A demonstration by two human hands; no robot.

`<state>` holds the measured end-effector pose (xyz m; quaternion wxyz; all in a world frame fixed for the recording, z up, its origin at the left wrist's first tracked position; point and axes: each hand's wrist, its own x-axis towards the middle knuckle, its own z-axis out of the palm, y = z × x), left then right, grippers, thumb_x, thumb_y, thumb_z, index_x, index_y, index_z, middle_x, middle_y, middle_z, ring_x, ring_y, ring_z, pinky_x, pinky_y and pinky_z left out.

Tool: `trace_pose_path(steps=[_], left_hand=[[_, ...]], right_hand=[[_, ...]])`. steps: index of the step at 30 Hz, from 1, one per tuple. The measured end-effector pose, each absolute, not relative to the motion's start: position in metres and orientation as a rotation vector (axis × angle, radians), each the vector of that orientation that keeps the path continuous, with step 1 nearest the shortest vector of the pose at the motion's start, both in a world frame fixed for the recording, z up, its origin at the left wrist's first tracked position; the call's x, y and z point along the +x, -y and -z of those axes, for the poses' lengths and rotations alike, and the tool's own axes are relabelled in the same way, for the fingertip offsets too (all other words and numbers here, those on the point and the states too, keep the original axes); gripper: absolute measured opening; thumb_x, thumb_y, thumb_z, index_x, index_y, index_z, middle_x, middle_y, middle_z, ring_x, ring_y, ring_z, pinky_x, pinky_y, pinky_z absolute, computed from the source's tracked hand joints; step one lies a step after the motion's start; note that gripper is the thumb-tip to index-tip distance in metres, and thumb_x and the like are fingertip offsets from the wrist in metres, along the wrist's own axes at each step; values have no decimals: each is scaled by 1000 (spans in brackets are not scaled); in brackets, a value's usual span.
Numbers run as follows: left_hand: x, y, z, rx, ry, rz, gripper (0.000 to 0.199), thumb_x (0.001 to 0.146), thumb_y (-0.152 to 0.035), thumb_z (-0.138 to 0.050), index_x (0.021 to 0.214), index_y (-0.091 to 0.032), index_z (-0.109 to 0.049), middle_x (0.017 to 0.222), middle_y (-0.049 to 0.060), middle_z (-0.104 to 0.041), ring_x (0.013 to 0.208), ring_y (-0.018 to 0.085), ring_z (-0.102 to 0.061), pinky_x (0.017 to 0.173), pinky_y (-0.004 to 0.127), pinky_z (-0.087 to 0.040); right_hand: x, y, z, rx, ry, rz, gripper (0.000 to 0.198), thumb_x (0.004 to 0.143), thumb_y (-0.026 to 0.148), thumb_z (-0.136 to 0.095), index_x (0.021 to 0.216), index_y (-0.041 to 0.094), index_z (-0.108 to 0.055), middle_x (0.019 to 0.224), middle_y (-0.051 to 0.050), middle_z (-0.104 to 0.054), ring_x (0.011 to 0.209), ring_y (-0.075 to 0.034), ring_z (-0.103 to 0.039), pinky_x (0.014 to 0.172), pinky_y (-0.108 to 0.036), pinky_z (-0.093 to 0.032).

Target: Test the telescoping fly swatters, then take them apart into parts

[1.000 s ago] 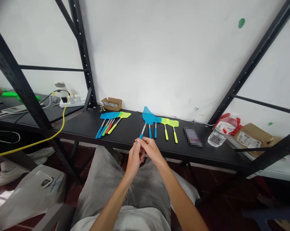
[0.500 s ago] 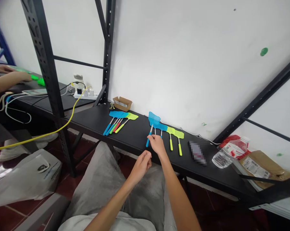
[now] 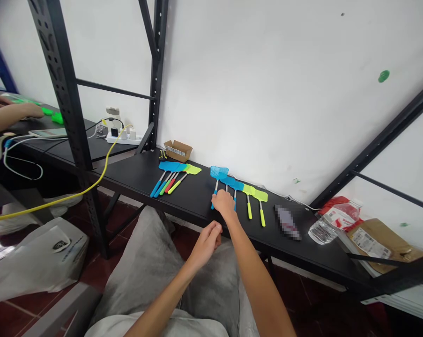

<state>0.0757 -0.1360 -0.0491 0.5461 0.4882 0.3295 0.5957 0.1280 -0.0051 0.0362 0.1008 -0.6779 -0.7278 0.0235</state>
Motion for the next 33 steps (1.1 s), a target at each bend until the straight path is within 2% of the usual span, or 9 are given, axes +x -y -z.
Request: trace_pose_path(steps=[6, 11, 18, 20, 23, 27, 30, 33], left_hand=[[77, 135, 50, 1148, -796, -1404, 34, 92, -51, -44, 78, -20, -46, 55, -7, -31, 50, 10, -28, 49, 22, -24], [76, 136, 50, 1189, -818, -1408, 35, 92, -50, -43, 75, -20, -46, 55, -6, -33, 51, 10, -30, 51, 23, -25], [76, 139, 50, 1207, -834, -1386, 36, 92, -49, -43, 72, -20, -46, 55, -6, -33, 52, 11, -30, 51, 24, -23], [77, 139, 51, 1205, -836, -1388, 36, 91, -50, -43, 71, -20, -47, 55, -6, -33, 52, 11, -30, 51, 24, -23], [79, 138, 52, 1203, -834, -1379, 37, 91, -51, -43, 71, -20, -47, 54, -6, -33, 51, 11, -30, 51, 24, -24], [82, 139, 53, 1210, -844, -1350, 39, 90, -52, -43, 69, -20, -46, 54, -6, -31, 51, 10, -29, 50, 24, -23], [83, 139, 55, 1232, -837, -1324, 38, 91, -50, -42, 70, -20, -46, 55, -6, -31, 51, 10, -29, 50, 24, -22], [82, 138, 57, 1240, -806, -1315, 35, 93, -47, -40, 71, -19, -45, 55, -6, -29, 51, 10, -27, 50, 23, -21]], right_hand=[[122, -4, -42, -2032, 2126, -40, 34, 90, 35, -50, 109, 14, -70, 116, -22, -67, 110, -35, -63, 83, -42, -49], [121, -14, -39, -2029, 2107, 19, 31, 89, 30, -51, 108, 13, -70, 115, -23, -66, 110, -35, -63, 83, -42, -49], [124, -7, -31, -1997, 2073, 113, 34, 92, 36, -48, 108, 14, -69, 112, -21, -67, 107, -34, -63, 85, -43, -48], [129, -2, -24, -1915, 2054, 197, 39, 94, 40, -45, 115, 15, -66, 116, -20, -65, 111, -33, -60, 89, -43, -46], [141, 6, -12, -1755, 2091, 310, 47, 95, 47, -42, 130, 20, -58, 134, -16, -56, 126, -33, -48, 99, -44, -39], [155, 8, -1, -1709, 2270, 206, 60, 96, 58, -33, 147, 27, -42, 152, -11, -41, 140, -33, -34, 108, -46, -30], [157, 7, 0, -1714, 2378, 148, 65, 97, 61, -26, 151, 27, -34, 152, -11, -41, 138, -33, -37, 107, -46, -31], [155, 9, 0, -1751, 2358, 184, 65, 98, 58, -22, 150, 22, -37, 148, -14, -46, 136, -33, -41, 104, -45, -35]])
